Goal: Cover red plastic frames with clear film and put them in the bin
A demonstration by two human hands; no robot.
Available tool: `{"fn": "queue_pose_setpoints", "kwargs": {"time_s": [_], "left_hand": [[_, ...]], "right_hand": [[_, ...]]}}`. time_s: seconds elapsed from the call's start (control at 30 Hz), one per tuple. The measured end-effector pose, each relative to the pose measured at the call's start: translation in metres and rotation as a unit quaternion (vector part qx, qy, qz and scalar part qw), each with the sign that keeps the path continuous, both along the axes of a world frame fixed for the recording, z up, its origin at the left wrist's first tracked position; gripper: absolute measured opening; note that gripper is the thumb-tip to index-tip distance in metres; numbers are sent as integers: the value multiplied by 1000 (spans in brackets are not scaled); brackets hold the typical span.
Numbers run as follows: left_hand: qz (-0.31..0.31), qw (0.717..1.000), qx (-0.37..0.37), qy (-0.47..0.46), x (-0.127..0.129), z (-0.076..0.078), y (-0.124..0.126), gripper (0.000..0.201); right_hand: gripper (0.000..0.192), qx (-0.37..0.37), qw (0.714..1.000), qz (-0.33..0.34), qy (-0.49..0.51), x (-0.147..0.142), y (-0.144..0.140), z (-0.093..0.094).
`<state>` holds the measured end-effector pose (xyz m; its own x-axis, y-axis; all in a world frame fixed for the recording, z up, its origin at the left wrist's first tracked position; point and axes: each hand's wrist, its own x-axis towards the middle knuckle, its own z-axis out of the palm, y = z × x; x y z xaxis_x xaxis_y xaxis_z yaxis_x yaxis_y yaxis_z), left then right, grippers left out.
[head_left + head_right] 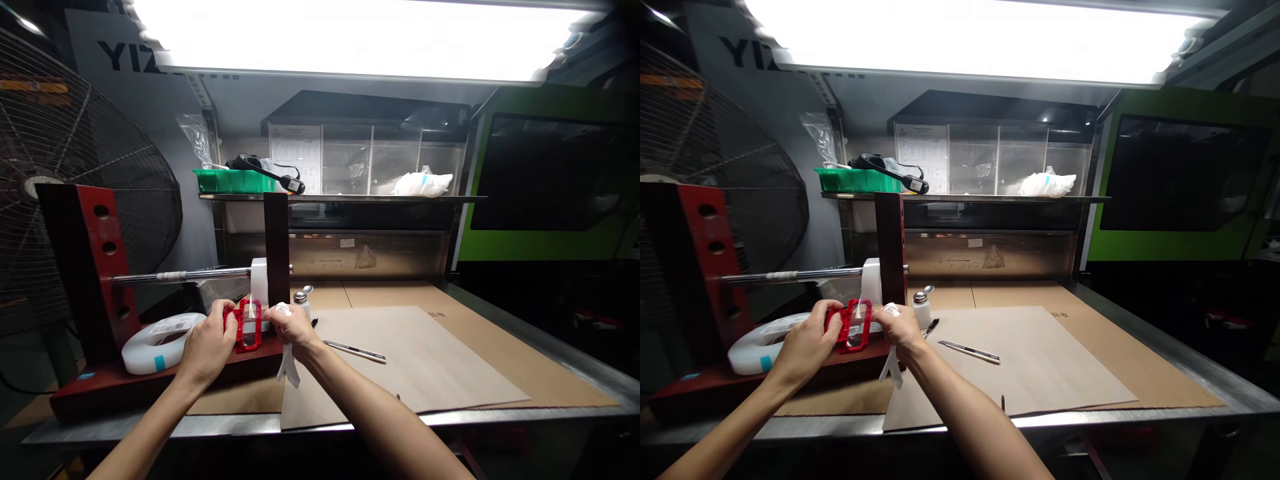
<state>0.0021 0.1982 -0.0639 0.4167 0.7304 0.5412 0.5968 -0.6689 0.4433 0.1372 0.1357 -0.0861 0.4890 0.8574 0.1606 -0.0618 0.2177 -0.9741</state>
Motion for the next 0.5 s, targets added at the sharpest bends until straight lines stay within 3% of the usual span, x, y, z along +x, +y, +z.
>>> {"fn": "queue_pose_setpoints", "kwargs": {"time_s": [0.3,0.5], "left_hand": [[-45,994,-48,-83,3,-10,3,26],[-74,986,-77,-125,4,-13,1,37]], "right_hand": [[17,19,999,-2,51,-26,-26,-21],[19,4,998,13,55,-29,-36,-31]]}}
